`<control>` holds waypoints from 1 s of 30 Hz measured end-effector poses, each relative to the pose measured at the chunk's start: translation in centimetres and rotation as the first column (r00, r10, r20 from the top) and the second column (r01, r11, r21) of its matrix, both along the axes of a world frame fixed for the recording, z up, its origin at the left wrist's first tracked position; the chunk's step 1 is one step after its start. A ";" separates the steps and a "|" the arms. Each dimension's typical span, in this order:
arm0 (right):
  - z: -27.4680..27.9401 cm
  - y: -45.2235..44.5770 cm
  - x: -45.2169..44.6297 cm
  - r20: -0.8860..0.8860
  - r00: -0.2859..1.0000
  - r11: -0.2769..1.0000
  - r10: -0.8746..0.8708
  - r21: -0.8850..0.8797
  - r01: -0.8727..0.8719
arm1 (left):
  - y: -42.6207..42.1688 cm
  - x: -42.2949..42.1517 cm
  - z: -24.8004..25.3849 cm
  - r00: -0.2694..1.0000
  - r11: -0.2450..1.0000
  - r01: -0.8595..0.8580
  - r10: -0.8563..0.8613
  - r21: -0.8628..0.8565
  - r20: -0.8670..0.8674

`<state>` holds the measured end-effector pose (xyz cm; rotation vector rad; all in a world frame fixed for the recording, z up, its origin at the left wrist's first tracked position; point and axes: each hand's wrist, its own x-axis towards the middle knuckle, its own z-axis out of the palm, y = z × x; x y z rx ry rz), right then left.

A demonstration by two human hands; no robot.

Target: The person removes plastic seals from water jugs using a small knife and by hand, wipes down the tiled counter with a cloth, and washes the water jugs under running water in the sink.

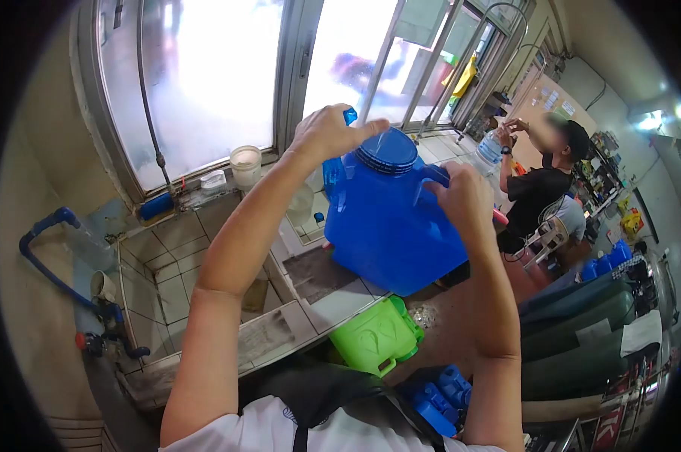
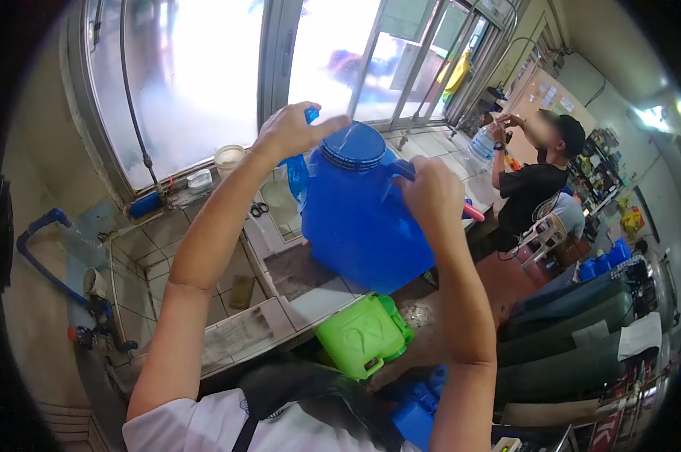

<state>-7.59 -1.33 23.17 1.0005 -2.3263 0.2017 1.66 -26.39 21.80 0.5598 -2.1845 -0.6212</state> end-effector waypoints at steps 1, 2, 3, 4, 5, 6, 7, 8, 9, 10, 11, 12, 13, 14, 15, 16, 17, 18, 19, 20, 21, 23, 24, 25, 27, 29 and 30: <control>1.0 0.2 -0.4 0.153 0.986 0.998 0.068 0.005 -0.069 | -0.3 -0.1 0.1 1.000 1.000 -0.002 0.002 0.001 -0.004; 2.1 0.3 -0.8 0.302 0.944 0.991 0.130 0.000 -0.136 | -0.6 0.0 0.2 0.970 0.972 0.149 -0.179 0.180 0.165; 3.0 0.5 -1.3 0.299 0.946 0.991 0.128 -0.001 -0.134 | -0.8 -0.1 0.2 0.879 0.892 0.258 -0.376 0.372 0.293; 3.8 0.7 -1.9 0.356 0.923 0.989 0.148 -0.027 -0.148 | -0.7 -0.4 -0.7 0.887 0.841 0.299 -0.419 0.451 0.193; 4.7 0.6 -2.4 0.410 0.896 0.986 0.168 -0.056 -0.159 | -0.6 -0.9 -1.7 0.886 0.841 0.303 -0.422 0.448 0.192; 5.4 0.5 -2.7 0.362 0.921 0.990 0.144 -0.041 -0.138 | -0.6 -1.5 -2.6 0.930 0.852 0.259 -0.346 0.455 0.120; 6.3 0.2 -3.0 0.361 0.922 0.990 0.139 -0.042 -0.132 | -0.2 -1.6 -2.9 0.963 0.859 0.215 -0.266 0.465 0.047; 7.3 -0.3 -3.3 0.452 0.890 0.996 0.048 0.043 -0.075 | 0.0 -1.5 -3.3 0.961 0.857 0.219 -0.271 0.466 0.046; 8.3 -0.7 -3.4 0.533 0.845 0.991 -0.048 0.133 -0.028 | 0.3 -1.0 -3.3 0.958 0.830 0.256 -0.287 0.495 -0.014; 9.3 -1.3 -2.7 0.603 0.791 0.978 -0.100 0.205 -0.032 | 0.4 -0.6 -3.4 0.952 0.803 0.292 -0.298 0.520 -0.076; 9.4 -1.8 -2.6 0.603 0.792 0.978 -0.100 0.205 -0.032 | 0.4 -0.4 -3.5 0.952 0.803 0.293 -0.298 0.520 -0.076; 9.5 -2.3 -2.3 0.600 0.794 0.965 -0.097 0.253 -0.073 | 0.2 -0.1 -3.6 0.946 0.787 0.302 -0.318 0.538 -0.067; 9.5 -2.8 -1.8 0.598 0.796 0.947 -0.092 0.300 -0.116 | 0.2 0.2 -3.6 0.940 0.771 0.309 -0.336 0.557 -0.057; 9.3 -3.3 -1.0 0.577 0.813 0.954 -0.081 0.282 -0.105 | 0.3 0.6 -3.6 0.941 0.771 0.307 -0.332 0.558 -0.058; 8.8 -4.0 -1.0 0.577 0.813 0.953 -0.079 0.284 -0.109 | 0.7 1.3 -3.2 0.942 0.783 0.310 -0.331 0.540 -0.061; 7.9 -4.6 -1.2 0.459 0.889 0.945 -0.011 0.296 -0.141 | 0.9 1.8 -3.1 0.941 0.794 0.314 -0.331 0.520 -0.064; 7.4 -5.2 -1.2 0.331 0.942 0.934 0.062 0.312 -0.171 | 0.7 2.0 -3.3 0.942 0.794 0.313 -0.329 0.521 -0.065; 7.9 -5.8 0.6 0.367 0.930 0.914 0.030 0.366 -0.174 | 0.5 2.2 -3.5 0.944 0.819 0.311 -0.323 0.482 -0.059; 6.9 -5.8 0.7 0.366 0.930 0.914 0.032 0.367 -0.176 | 0.4 2.5 -3.7 0.947 0.843 0.307 -0.317 0.442 -0.053; 5.3 -5.8 0.4 0.278 0.952 0.921 0.130 0.321 -0.220 | 0.6 2.8 -3.8 0.948 0.843 0.304 -0.314 0.445 -0.053; 4.6 -5.9 1.1 0.183 0.957 0.921 0.225 0.280 -0.270 | 1.2 3.4 -3.4 0.969 0.906 0.234 -0.249 0.354 -0.004; 3.9 -5.5 2.5 0.191 0.943 0.901 0.271 0.293 -0.319 | 1.6 4.0 -3.4 0.984 0.953 0.158 -0.174 0.260 0.041; 4.0 -5.4 4.0 0.160 0.953 0.912 0.258 0.283 -0.295 | 1.6 4.0 -3.6 0.981 0.945 0.187 -0.196 0.270 0.007; 3.9 -5.5 4.8 0.127 0.962 0.924 0.244 0.272 -0.270 | 1.6 4.1 -3.7 0.975 0.936 0.217 -0.218 0.276 -0.028; 3.7 -5.9 5.1 0.049 0.969 0.927 0.240 0.283 -0.244 | 1.6 4.2 -3.5 0.961 0.916 0.274 -0.270 0.293 -0.056; 3.5 -5.9 5.2 -0.030 0.973 0.933 0.231 0.292 -0.212 | 1.6 3.9 -3.4 0.942 0.891 0.335 -0.325 0.307 -0.084; 3.6 -6.2 5.1 -0.048 0.982 0.934 0.184 0.319 -0.159 | 1.4 3.5 -3.5 0.932 0.888 0.361 -0.347 0.284 -0.101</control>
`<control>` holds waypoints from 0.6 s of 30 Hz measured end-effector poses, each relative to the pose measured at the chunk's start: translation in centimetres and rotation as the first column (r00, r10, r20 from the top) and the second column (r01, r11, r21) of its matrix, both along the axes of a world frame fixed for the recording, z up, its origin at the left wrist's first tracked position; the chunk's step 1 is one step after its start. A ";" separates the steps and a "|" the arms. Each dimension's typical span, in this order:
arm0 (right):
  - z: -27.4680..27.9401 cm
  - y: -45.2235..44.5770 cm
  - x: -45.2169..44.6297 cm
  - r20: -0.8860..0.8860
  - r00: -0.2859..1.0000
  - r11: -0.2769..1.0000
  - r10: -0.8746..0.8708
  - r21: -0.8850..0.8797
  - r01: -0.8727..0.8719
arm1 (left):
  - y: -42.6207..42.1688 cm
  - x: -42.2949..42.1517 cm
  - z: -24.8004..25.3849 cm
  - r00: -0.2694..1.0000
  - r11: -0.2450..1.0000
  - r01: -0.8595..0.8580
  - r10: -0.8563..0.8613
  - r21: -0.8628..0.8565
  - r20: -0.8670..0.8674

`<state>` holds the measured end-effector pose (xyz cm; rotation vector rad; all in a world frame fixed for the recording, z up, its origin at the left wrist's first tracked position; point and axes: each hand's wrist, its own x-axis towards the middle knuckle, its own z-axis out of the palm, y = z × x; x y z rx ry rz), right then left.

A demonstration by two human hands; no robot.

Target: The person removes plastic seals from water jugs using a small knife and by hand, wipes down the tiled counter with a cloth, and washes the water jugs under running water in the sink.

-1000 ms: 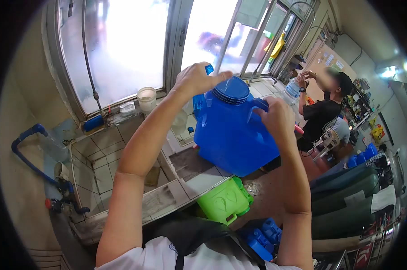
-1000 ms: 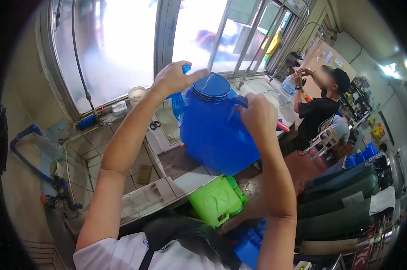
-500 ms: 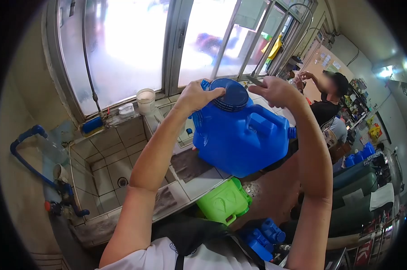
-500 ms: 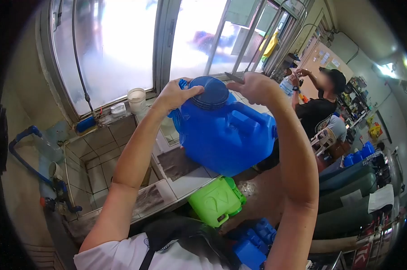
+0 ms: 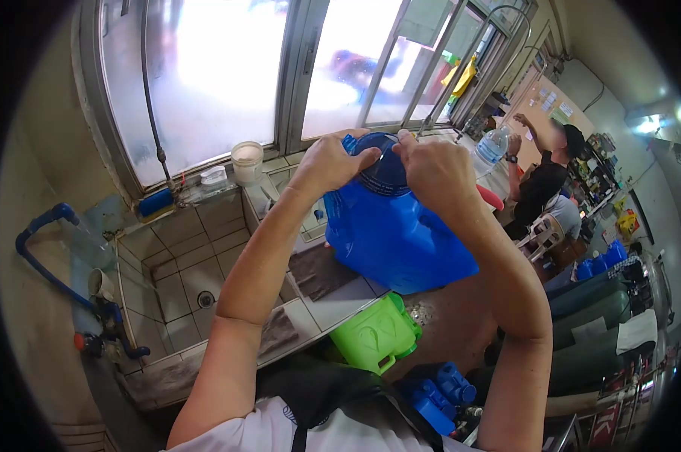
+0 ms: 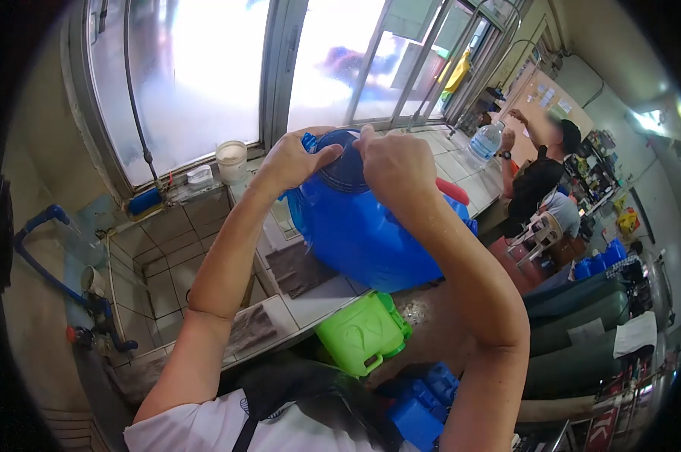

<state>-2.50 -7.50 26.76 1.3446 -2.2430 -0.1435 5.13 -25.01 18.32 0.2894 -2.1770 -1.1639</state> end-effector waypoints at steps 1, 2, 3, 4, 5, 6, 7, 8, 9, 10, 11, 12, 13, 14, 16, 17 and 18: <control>0.0 0.0 -0.1 -0.025 0.999 0.999 -0.049 0.023 0.049 | -0.1 -0.3 0.0 0.999 1.000 0.022 -0.022 -0.018 -0.025; -0.2 0.1 -0.3 -0.027 0.998 0.998 -0.054 0.019 0.054 | -0.1 -0.5 -0.1 0.999 0.999 0.026 -0.027 -0.022 -0.027; -0.5 0.1 -0.5 -0.059 0.998 1.000 -0.019 0.015 0.020 | -0.2 -0.7 -0.1 1.000 1.000 0.007 -0.007 -0.004 -0.013; -0.6 0.2 -0.6 -0.092 0.996 1.000 0.016 0.013 -0.015 | -0.2 -0.8 -0.1 1.000 1.000 -0.014 0.014 0.015 0.002; -0.5 0.3 -0.7 -0.095 0.995 1.000 0.014 0.012 -0.013 | -0.1 -0.9 -0.1 1.000 1.000 -0.012 0.013 0.014 -0.002; -0.4 0.2 -0.7 -0.068 0.997 0.999 0.025 0.026 -0.023 | -0.1 -1.0 0.0 1.000 0.999 -0.024 0.024 0.032 0.006; -0.3 0.1 -0.7 -0.038 0.999 0.999 0.037 0.039 -0.035 | 0.0 -1.0 -0.1 0.999 0.998 -0.037 0.036 0.050 0.016; -0.4 -0.1 -0.8 -0.036 0.999 0.999 0.037 0.040 -0.036 | 0.0 -1.0 -0.1 0.999 0.998 -0.038 0.037 0.051 0.018; -0.5 -0.3 -0.9 -0.042 0.998 0.999 0.052 0.020 -0.051 | -0.1 -1.1 -0.2 0.999 0.998 -0.035 0.034 0.053 0.015; -0.6 -0.4 -1.0 -0.049 0.997 0.998 0.065 -0.001 -0.065 | -0.1 -1.1 -0.2 0.999 0.998 -0.032 0.031 0.054 0.013; -0.6 -0.5 -1.0 -0.048 0.997 0.998 0.065 -0.003 -0.065 | -0.1 -1.1 -0.3 0.999 0.998 -0.031 0.031 0.053 0.014; -0.6 -0.7 -1.0 -0.053 0.997 0.998 0.057 0.006 -0.057 | -0.2 -1.1 -0.3 1.000 0.996 0.001 -0.002 0.084 0.003; -0.6 -0.8 -1.0 -0.058 0.997 0.999 0.050 0.016 -0.050 | -0.2 -1.0 -0.4 0.999 0.993 0.034 -0.033 0.115 -0.009; -0.7 -0.9 -0.9 -0.057 0.997 0.999 0.052 0.017 -0.051 | -0.2 -1.0 -0.4 0.999 0.993 0.033 -0.032 0.116 -0.008; -1.0 -1.0 -0.8 -0.113 0.991 0.997 0.067 -0.019 -0.070 | -0.1 -1.1 -0.2 1.000 0.996 0.010 -0.011 0.084 0.012; -1.3 -1.0 -0.6 -0.113 0.991 0.997 0.067 -0.019 -0.070 | -0.3 -1.2 -0.4 1.000 0.996 0.010 -0.011 0.084 0.011; -1.7 -1.0 -0.4 -0.150 0.987 0.995 0.064 -0.062 -0.074 | -0.3 -1.3 -0.6 1.000 0.996 0.026 -0.025 0.088 -0.008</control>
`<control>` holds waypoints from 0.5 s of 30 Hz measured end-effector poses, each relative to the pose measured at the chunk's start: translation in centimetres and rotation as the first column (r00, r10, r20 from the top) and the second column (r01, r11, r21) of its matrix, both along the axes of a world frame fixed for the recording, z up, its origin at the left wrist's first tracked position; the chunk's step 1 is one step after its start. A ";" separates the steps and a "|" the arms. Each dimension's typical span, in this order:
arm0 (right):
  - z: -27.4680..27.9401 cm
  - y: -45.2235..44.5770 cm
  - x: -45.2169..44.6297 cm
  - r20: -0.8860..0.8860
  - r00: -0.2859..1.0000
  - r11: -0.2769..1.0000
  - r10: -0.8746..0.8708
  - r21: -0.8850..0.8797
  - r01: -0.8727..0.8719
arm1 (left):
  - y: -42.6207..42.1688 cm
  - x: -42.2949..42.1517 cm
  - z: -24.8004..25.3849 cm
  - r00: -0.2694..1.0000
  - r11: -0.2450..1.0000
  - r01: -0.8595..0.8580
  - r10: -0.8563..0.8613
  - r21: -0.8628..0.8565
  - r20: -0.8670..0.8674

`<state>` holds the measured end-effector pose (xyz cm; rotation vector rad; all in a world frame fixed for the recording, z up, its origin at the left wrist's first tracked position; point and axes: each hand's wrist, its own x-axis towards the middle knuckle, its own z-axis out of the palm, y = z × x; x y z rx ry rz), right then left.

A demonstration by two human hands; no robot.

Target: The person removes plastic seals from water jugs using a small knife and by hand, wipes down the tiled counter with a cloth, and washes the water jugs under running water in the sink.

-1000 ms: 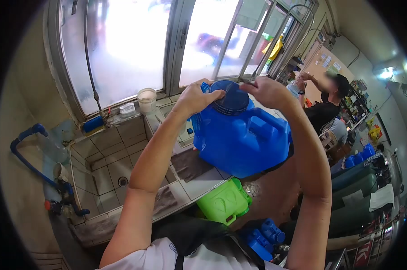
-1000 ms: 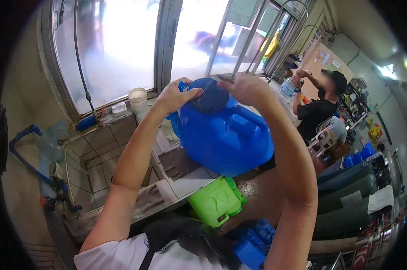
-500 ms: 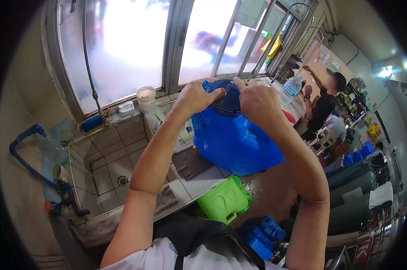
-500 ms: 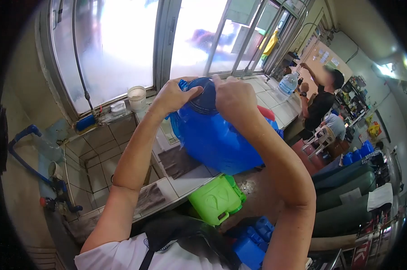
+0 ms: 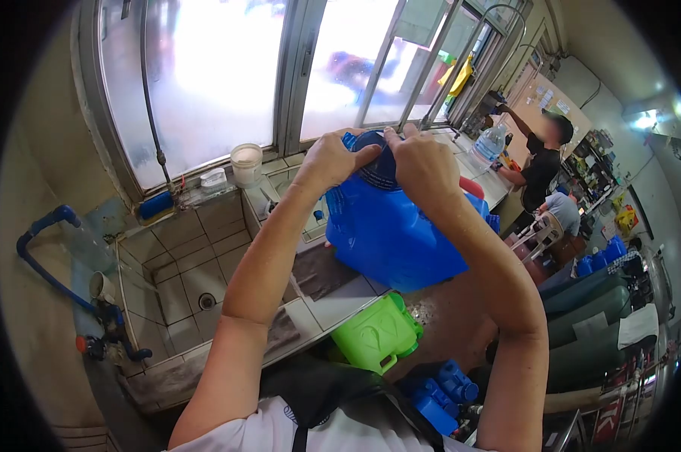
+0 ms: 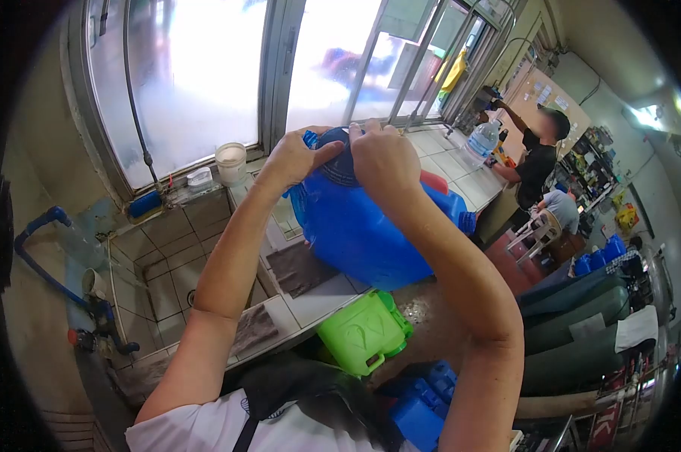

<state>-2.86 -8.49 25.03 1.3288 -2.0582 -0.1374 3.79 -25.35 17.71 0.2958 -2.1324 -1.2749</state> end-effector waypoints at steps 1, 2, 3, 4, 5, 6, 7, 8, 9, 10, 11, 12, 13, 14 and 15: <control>-0.2 -0.1 0.1 -0.035 0.999 0.999 0.003 -0.044 -0.005 | -0.1 -0.1 -0.2 1.000 1.000 0.013 -0.013 0.005 -0.020; 0.0 -0.1 0.1 -0.035 0.999 0.999 0.006 -0.042 -0.008 | -0.3 -0.1 -0.3 1.000 1.000 0.010 -0.010 0.008 -0.020; 0.3 -0.1 0.2 -0.013 1.000 1.000 -0.002 -0.004 0.002 | -0.1 0.1 -0.1 1.000 1.000 0.017 -0.017 0.026 -0.021; 0.5 -0.1 0.2 0.010 1.000 0.999 -0.014 0.034 0.014 | 0.0 0.2 -0.1 0.999 0.999 0.027 -0.027 0.043 -0.019; 0.6 -0.2 0.1 0.012 1.000 0.999 -0.017 0.036 0.016 | -0.1 0.0 -0.4 0.999 0.999 0.029 -0.029 0.045 -0.017; 0.7 -0.3 0.0 0.016 1.000 0.999 -0.022 0.046 0.021 | -0.3 -0.3 -0.3 0.998 0.999 0.033 -0.032 0.017 -0.047; 0.7 -0.3 0.0 0.019 0.999 0.998 -0.026 0.056 0.025 | -0.3 -0.5 -0.4 0.996 0.999 0.036 -0.036 -0.012 -0.077; 0.5 -0.3 0.0 0.021 0.999 0.998 -0.028 0.057 0.027 | -0.4 -0.6 -0.5 0.996 0.999 0.037 -0.038 -0.012 -0.076; 0.2 -0.4 -0.1 0.013 0.999 0.999 -0.033 0.041 0.032 | 0.0 -0.1 0.1 0.999 1.000 0.009 -0.010 -0.017 -0.049; 0.1 -0.4 -0.1 0.004 0.999 0.999 -0.037 0.024 0.037 | 0.3 0.2 0.5 1.000 1.000 -0.019 0.019 -0.023 -0.023; 0.1 -0.4 -0.1 0.003 0.999 0.999 -0.036 0.026 0.035 | 0.4 0.2 0.4 1.000 1.000 -0.020 0.020 -0.021 -0.024; 0.0 -0.3 0.0 0.016 0.999 0.999 -0.044 0.006 0.044 | 0.5 0.2 0.4 0.999 0.999 -0.033 0.033 -0.018 -0.018; 0.1 -0.2 0.0 0.029 0.998 0.999 -0.049 -0.012 0.050 | 0.6 0.2 0.4 0.999 0.999 -0.048 0.047 -0.014 -0.011; 0.2 -0.3 0.1 0.030 0.998 0.999 -0.046 -0.009 0.046 | 0.7 0.3 0.5 0.999 0.999 -0.051 0.051 -0.011 -0.010; 0.4 -0.4 0.0 0.038 0.998 0.999 -0.049 0.015 0.048 | 0.8 0.6 0.8 0.999 0.999 -0.041 0.041 0.001 0.006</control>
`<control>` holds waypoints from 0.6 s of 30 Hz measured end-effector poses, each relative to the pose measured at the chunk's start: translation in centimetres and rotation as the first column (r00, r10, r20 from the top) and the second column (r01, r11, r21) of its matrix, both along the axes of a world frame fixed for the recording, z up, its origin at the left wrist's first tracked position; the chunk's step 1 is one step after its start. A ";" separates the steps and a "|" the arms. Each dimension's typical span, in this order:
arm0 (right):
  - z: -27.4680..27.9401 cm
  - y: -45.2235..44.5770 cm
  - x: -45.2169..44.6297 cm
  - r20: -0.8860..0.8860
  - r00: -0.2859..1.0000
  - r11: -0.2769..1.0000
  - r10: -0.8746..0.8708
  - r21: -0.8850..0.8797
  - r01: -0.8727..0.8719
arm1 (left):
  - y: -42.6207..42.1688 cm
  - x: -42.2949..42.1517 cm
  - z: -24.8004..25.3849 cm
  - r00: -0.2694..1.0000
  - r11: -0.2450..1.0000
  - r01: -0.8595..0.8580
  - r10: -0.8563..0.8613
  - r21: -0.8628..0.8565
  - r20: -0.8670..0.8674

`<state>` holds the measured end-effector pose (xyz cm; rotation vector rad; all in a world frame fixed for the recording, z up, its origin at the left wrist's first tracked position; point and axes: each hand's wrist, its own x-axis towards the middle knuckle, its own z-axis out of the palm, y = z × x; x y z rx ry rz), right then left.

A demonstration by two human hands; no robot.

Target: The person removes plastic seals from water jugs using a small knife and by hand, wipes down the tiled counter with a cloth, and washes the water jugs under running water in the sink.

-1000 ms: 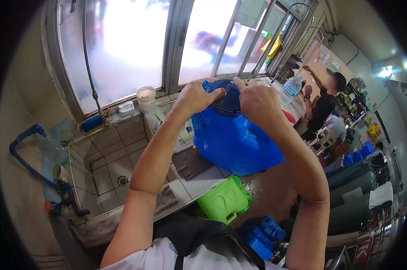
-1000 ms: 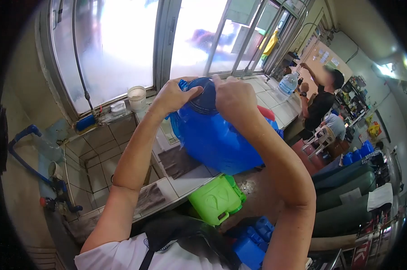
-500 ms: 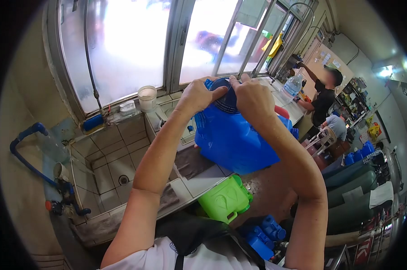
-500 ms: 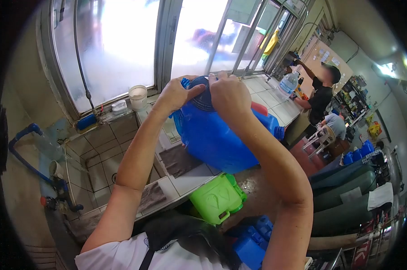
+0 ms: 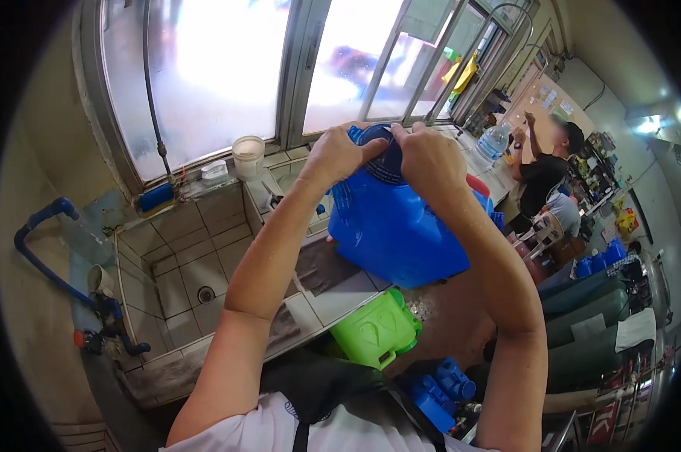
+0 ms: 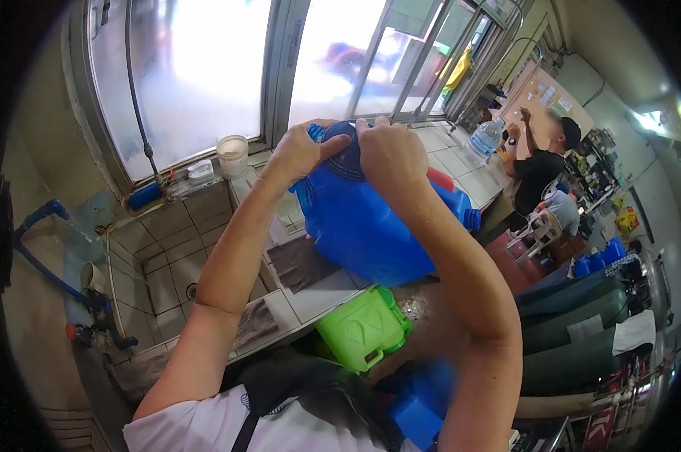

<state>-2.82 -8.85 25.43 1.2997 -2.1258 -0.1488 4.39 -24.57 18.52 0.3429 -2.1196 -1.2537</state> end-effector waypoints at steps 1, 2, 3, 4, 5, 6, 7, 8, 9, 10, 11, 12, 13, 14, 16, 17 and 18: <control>0.1 -0.1 -0.1 0.009 1.000 1.000 -0.003 0.024 0.003 | 0.1 0.1 0.2 1.000 1.000 0.011 -0.011 0.014 0.015; 0.2 -0.2 -0.2 0.010 1.000 1.000 -0.004 0.026 0.004 | 0.1 0.0 0.1 1.000 1.000 0.012 -0.012 0.016 0.017; 0.3 -0.4 -0.3 0.007 1.000 1.000 -0.002 0.025 0.002 | 0.0 0.0 0.0 1.000 1.000 0.023 -0.023 0.010 0.003; 0.3 -0.6 -0.4 0.004 1.000 1.000 0.001 0.023 -0.001 | -0.1 0.0 -0.1 0.999 0.999 0.033 -0.033 0.003 -0.010; 0.4 -0.8 -0.4 0.007 1.000 1.000 0.002 0.023 -0.002 | -0.3 -0.1 -0.4 0.999 0.999 0.032 -0.032 0.003 -0.008; 0.7 -1.0 -0.4 0.015 1.000 0.999 -0.004 0.045 0.003 | -0.5 -0.3 -0.7 0.998 0.999 0.048 -0.049 -0.016 -0.049; 0.9 -1.3 -0.4 0.022 1.000 0.998 -0.009 0.068 0.008 | -0.7 -0.3 -0.9 0.994 0.997 0.063 -0.066 -0.035 -0.089; 1.0 -1.6 -0.3 0.025 1.000 0.998 -0.007 0.070 0.005 | -0.8 -0.4 -1.1 0.994 0.998 0.061 -0.063 -0.033 -0.086; 1.1 -1.8 -0.1 0.008 1.000 0.994 -0.029 0.101 0.028 | -0.9 -0.5 -1.2 0.997 0.999 0.024 -0.027 -0.038 -0.077; 1.2 -2.1 -0.1 -0.012 0.999 0.990 -0.051 0.131 0.053 | -0.9 -0.7 -1.1 0.998 0.999 -0.011 0.007 -0.045 -0.070; 1.2 -2.5 -0.1 -0.013 0.998 0.990 -0.056 0.129 0.057 | -0.9 -1.0 -1.1 0.998 0.999 -0.006 0.003 -0.047 -0.070; 1.2 -3.1 0.0 -0.018 0.995 0.986 -0.100 0.130 0.101 | -1.0 -1.3 -1.0 0.998 1.000 -0.005 0.003 -0.024 -0.065; 1.1 -3.7 -0.1 -0.022 0.989 0.981 -0.145 0.130 0.146 | -1.0 -1.4 -0.8 0.998 1.000 -0.002 0.002 -0.002 -0.059; 1.1 -4.4 -0.3 -0.020 0.988 0.980 -0.151 0.124 0.153 | -0.8 -1.4 -0.7 0.998 1.000 0.004 -0.005 -0.008 -0.057; 0.9 -5.8 -1.8 -0.131 0.981 0.951 -0.140 0.259 0.170 | -0.2 -1.0 -0.2 0.999 0.999 -0.043 0.043 -0.004 -0.005; 0.5 -6.4 -2.9 -0.211 0.970 0.966 -0.123 0.199 0.166 | -0.1 -0.8 -0.4 0.999 0.999 -0.037 0.037 -0.012 0.000; 1.1 -6.5 -3.5 -0.201 0.971 0.966 -0.130 0.194 0.169 | -0.1 -0.5 -1.0 0.999 0.999 -0.044 0.044 0.030 -0.019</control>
